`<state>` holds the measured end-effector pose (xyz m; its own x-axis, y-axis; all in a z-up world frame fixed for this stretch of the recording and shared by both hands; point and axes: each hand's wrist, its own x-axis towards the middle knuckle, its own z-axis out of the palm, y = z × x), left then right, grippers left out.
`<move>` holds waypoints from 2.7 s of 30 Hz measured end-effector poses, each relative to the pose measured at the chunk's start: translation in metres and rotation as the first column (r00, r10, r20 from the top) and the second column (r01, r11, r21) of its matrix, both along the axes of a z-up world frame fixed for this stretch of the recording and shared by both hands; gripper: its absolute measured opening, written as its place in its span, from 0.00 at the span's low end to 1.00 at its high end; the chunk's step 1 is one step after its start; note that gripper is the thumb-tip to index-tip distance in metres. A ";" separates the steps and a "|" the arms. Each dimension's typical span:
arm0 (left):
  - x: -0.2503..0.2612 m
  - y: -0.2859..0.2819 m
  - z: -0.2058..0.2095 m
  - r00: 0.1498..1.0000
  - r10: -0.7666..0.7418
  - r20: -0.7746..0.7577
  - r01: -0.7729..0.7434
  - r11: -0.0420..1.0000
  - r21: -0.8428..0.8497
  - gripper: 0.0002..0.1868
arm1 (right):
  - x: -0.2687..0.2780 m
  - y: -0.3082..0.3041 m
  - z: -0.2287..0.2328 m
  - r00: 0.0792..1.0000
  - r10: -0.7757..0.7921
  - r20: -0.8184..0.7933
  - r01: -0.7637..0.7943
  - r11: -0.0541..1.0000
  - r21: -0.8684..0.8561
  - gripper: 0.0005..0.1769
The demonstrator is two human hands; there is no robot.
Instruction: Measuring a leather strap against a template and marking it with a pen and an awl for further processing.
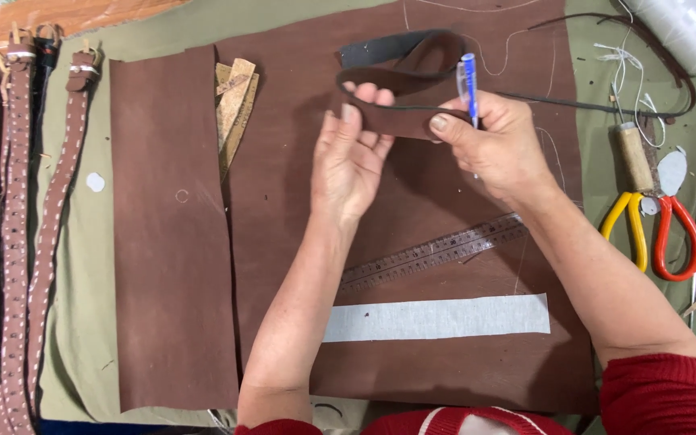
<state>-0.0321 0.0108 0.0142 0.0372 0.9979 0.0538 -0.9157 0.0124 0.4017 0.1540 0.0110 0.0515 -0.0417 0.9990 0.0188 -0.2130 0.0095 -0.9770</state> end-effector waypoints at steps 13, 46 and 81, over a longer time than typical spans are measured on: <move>-0.111 -0.007 0.018 0.919 0.383 -0.094 -0.393 0.910 -0.133 0.11 | 0.133 -0.004 -0.037 0.997 0.073 0.026 -0.055 0.903 -0.425 0.05; -0.181 -0.106 0.006 0.192 0.064 -0.979 -0.719 0.689 -0.096 0.16 | 0.183 -0.045 -0.021 0.588 0.191 0.786 0.278 0.865 -0.418 0.08; -0.041 -0.058 -0.026 -0.337 0.571 -0.749 0.358 0.813 0.459 0.14 | 0.093 -0.051 -0.034 0.348 0.027 0.937 -0.437 0.889 0.137 0.20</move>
<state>-0.0730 -0.0474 -0.0115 0.3913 0.8265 0.4048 0.6627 -0.5583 0.4991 0.2472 -0.0396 0.0170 -0.4671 0.8780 0.1041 0.7318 0.4500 -0.5117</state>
